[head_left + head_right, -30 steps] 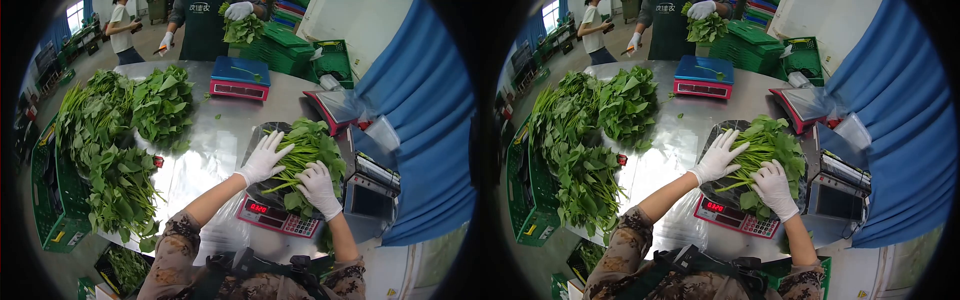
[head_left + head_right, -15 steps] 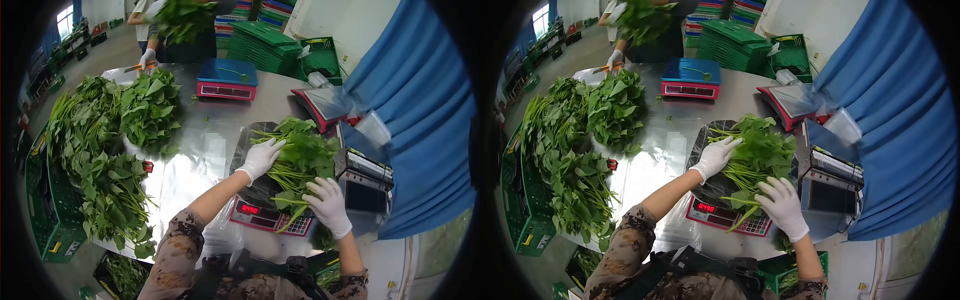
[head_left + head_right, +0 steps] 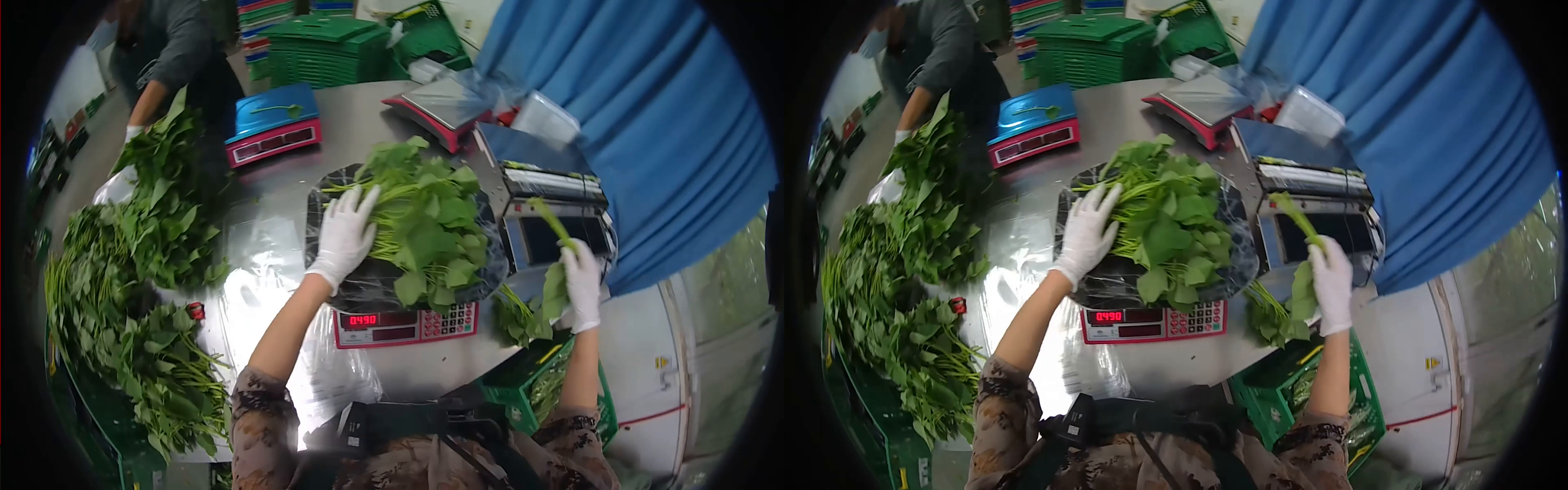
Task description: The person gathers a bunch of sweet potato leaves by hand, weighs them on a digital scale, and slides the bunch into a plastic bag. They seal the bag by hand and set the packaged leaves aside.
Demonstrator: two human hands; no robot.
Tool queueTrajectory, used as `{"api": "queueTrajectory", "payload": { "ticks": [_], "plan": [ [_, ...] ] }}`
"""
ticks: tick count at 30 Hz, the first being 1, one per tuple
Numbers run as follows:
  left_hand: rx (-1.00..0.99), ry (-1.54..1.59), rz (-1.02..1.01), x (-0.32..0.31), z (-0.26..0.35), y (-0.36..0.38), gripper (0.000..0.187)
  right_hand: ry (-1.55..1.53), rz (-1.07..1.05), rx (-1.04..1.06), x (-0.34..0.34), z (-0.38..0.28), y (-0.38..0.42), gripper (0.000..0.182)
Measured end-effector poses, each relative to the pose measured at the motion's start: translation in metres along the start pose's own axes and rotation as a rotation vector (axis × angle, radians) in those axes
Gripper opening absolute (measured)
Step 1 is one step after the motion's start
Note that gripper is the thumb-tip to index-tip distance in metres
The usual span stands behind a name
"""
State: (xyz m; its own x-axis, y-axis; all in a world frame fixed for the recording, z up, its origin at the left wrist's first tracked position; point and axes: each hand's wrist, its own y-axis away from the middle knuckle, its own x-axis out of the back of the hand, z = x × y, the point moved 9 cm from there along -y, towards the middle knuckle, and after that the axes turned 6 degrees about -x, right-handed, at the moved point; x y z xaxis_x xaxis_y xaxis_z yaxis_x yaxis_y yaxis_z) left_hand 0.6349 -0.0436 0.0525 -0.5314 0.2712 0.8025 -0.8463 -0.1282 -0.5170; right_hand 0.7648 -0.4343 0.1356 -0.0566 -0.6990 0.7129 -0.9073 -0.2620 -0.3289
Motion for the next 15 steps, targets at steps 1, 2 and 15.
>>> {"api": "queueTrajectory", "payload": {
  "ticks": [1,2,15],
  "plan": [
    [-0.013,0.006,0.005,0.002,0.000,0.001,0.071,0.163,0.012,0.063,-0.008,0.013,0.008,0.020],
    [-0.008,0.002,-0.024,0.005,0.000,0.003,0.074,0.324,0.015,0.131,-0.019,0.024,0.018,0.022],
    [0.148,0.196,0.072,0.039,-0.018,0.058,0.052,0.223,-0.145,-0.154,-0.113,0.154,0.067,0.029]
  ]
}}
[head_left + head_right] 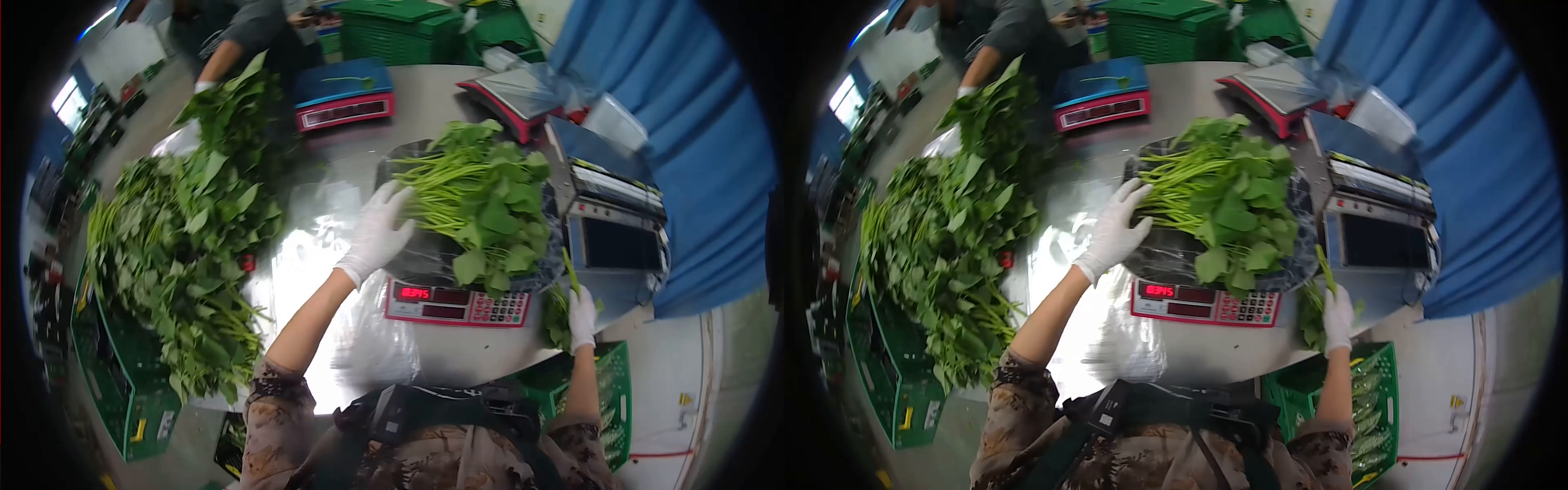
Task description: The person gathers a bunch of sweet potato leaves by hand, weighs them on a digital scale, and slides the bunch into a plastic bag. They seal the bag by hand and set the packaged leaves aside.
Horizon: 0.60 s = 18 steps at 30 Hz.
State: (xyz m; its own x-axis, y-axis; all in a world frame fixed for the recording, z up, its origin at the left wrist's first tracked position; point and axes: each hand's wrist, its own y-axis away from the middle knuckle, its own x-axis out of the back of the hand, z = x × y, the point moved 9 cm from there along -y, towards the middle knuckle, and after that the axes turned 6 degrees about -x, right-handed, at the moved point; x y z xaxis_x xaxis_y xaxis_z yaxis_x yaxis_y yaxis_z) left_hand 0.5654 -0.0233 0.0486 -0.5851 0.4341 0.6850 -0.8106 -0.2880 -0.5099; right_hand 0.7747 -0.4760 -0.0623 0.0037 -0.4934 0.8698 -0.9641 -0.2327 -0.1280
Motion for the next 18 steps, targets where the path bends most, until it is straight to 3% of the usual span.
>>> {"api": "queueTrajectory", "payload": {
  "ticks": [8,12,16,18],
  "plan": [
    [0.089,0.087,0.038,0.002,-0.011,0.012,0.045,0.417,-0.134,0.166,0.027,0.007,0.001,0.029],
    [0.074,0.094,0.027,-0.004,-0.004,0.009,0.043,0.414,-0.124,0.178,0.011,-0.011,-0.003,0.026],
    [0.064,0.092,0.030,-0.002,0.001,0.008,0.043,0.452,-0.087,0.152,-0.014,-0.035,-0.004,0.035],
    [0.076,0.101,0.032,0.006,0.000,0.010,0.042,0.476,-0.059,0.251,-0.013,-0.052,0.004,0.035]
  ]
}}
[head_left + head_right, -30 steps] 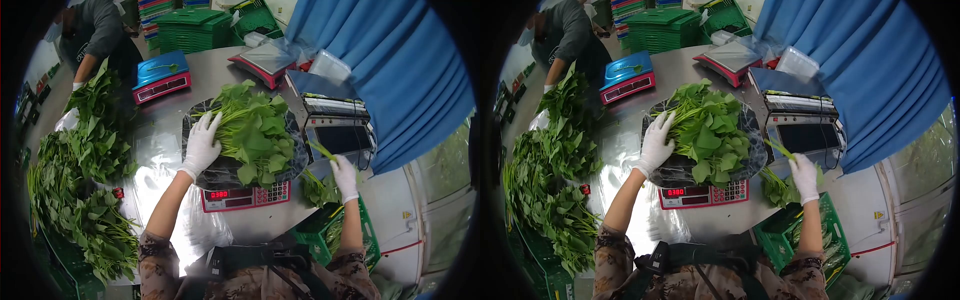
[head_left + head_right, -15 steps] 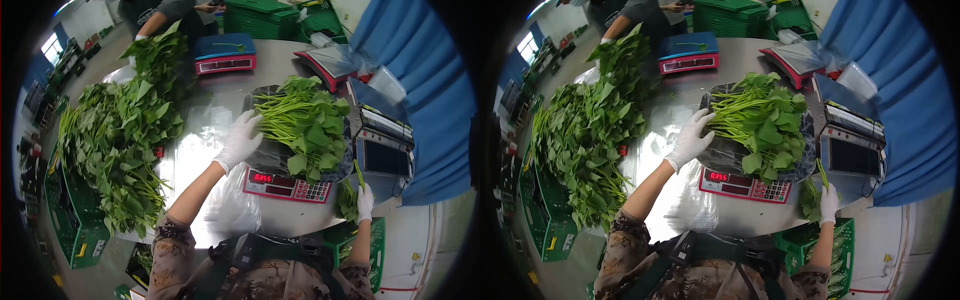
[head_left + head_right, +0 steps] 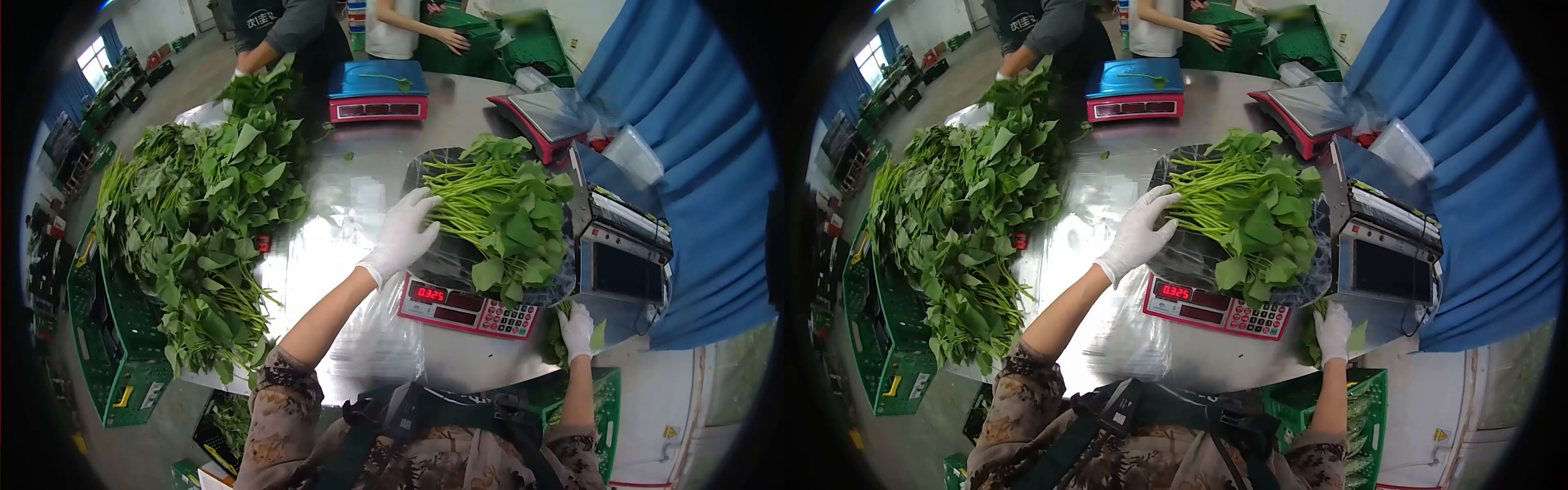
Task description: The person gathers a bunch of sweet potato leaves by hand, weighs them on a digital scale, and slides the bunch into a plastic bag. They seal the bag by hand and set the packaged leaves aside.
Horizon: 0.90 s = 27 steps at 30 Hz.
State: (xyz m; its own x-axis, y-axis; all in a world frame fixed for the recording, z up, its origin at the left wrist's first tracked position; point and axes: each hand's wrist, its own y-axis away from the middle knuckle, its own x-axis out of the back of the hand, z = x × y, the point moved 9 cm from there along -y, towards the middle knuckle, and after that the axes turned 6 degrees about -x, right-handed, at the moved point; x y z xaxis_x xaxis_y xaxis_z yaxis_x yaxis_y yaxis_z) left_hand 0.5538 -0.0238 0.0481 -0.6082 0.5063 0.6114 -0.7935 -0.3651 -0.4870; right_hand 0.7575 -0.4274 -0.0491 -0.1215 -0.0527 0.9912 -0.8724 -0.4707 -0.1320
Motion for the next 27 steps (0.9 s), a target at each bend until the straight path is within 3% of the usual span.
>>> {"api": "queueTrajectory", "payload": {
  "ticks": [2,6,9,13,15,19,21,24,27],
  "plan": [
    [0.026,0.018,0.060,0.013,-0.009,0.006,0.041,0.006,0.074,0.094,0.014,-0.007,0.002,0.038],
    [0.020,0.091,0.171,0.049,-0.005,0.019,0.037,-0.191,-0.051,-0.140,0.067,0.004,0.005,0.027],
    [-0.148,0.064,0.114,0.053,0.023,0.028,0.037,-0.246,0.014,-0.127,0.125,-0.022,0.002,0.024],
    [-0.357,-0.110,-0.153,0.007,0.051,0.053,0.044,-0.757,0.045,0.186,0.221,-0.130,-0.002,0.020],
    [-0.391,-0.125,-0.232,-0.014,0.059,0.064,0.050,-0.788,0.143,0.424,0.257,-0.179,-0.008,0.025],
    [-0.458,-0.204,-0.338,-0.048,0.066,0.071,0.057,-0.718,0.131,0.748,0.290,-0.281,-0.040,0.038],
    [-0.481,-0.262,-0.408,-0.060,0.066,0.068,0.059,-0.524,0.139,0.873,0.273,-0.325,-0.071,0.045],
    [-0.531,-0.353,-0.439,-0.072,0.060,0.062,0.060,-0.222,0.187,0.950,0.211,-0.363,-0.134,0.059],
    [-0.579,-0.383,-0.520,-0.077,0.060,0.060,0.057,0.156,0.098,0.844,0.146,-0.349,-0.189,0.072]
  ]
}}
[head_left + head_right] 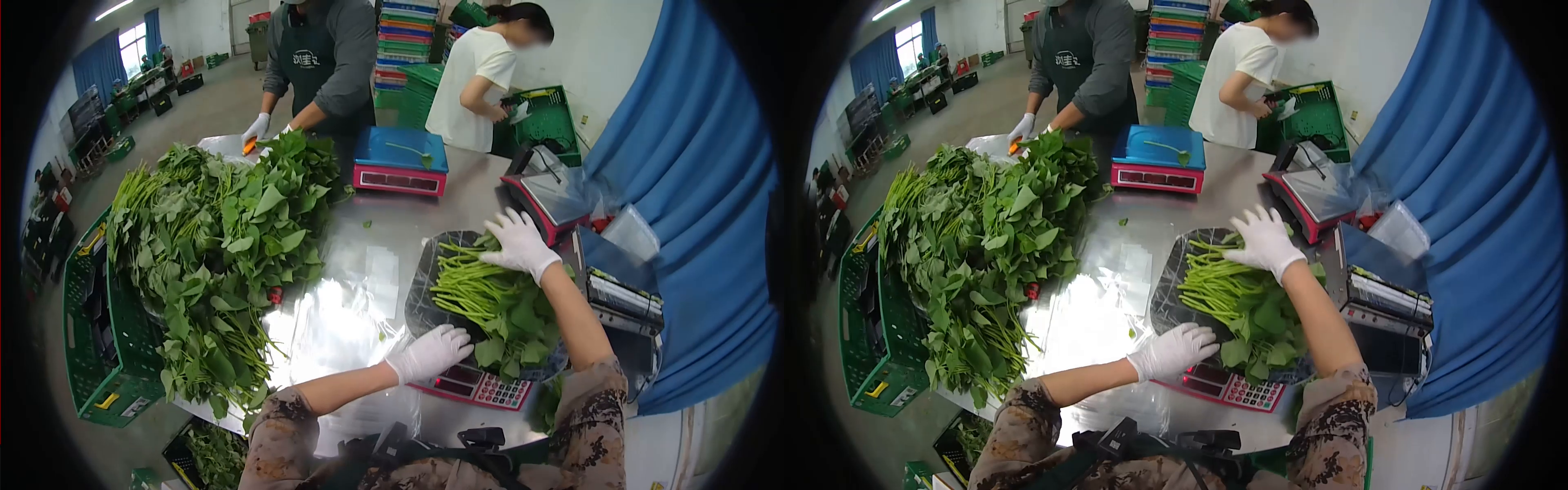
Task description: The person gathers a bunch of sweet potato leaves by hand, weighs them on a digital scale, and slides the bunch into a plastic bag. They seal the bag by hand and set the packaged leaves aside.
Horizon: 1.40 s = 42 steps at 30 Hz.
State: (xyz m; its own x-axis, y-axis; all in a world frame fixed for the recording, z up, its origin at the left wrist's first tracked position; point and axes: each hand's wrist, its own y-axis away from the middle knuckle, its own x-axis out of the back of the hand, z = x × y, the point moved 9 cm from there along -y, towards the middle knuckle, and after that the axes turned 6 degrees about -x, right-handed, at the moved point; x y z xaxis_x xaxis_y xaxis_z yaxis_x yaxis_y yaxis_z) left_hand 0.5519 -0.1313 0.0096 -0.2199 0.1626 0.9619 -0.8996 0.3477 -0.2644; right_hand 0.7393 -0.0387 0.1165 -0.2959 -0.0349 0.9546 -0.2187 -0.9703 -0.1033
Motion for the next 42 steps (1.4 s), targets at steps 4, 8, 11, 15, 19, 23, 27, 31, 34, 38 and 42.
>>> {"api": "queueTrajectory", "payload": {
  "ticks": [4,8,11,15,19,23,27,31,34,38,42],
  "plan": [
    [0.033,-0.029,0.007,0.013,-0.001,-0.006,0.031,-0.058,-0.364,-0.098,-0.034,0.030,0.036,0.077],
    [0.051,-0.034,0.210,0.049,-0.009,-0.024,0.021,-0.295,-0.370,-0.110,-0.037,0.023,0.072,0.077],
    [0.091,-0.037,0.398,0.074,-0.032,-0.044,0.021,-0.273,-0.381,-0.138,-0.045,0.017,0.085,0.075],
    [0.082,-0.037,0.330,0.080,-0.068,-0.081,0.023,-0.275,-0.385,-0.085,-0.057,0.019,0.089,0.064],
    [0.111,0.306,0.000,0.046,-0.117,-0.109,0.022,-0.307,-0.451,-0.020,-0.075,0.025,0.085,0.056],
    [0.154,0.514,-0.050,0.024,-0.133,-0.111,0.023,-0.283,-0.574,-0.053,-0.019,0.029,0.065,0.056],
    [0.163,0.475,-0.073,0.020,-0.132,-0.112,0.021,-0.348,-0.259,-0.014,0.020,0.032,0.006,0.049],
    [0.155,0.432,-0.064,0.023,-0.129,-0.112,0.022,-0.271,-0.093,0.249,-0.037,0.014,-0.033,0.046],
    [0.193,0.419,-0.138,0.020,-0.123,-0.106,0.025,-0.094,-0.446,0.158,-0.089,0.007,0.000,0.041],
    [0.140,0.293,0.079,0.033,-0.102,-0.088,0.025,-0.375,-0.345,0.074,-0.061,0.006,0.036,0.046],
    [0.144,0.278,0.077,0.038,-0.093,-0.086,0.024,-0.458,-0.270,-0.026,-0.064,0.010,0.062,0.052]
  ]
}}
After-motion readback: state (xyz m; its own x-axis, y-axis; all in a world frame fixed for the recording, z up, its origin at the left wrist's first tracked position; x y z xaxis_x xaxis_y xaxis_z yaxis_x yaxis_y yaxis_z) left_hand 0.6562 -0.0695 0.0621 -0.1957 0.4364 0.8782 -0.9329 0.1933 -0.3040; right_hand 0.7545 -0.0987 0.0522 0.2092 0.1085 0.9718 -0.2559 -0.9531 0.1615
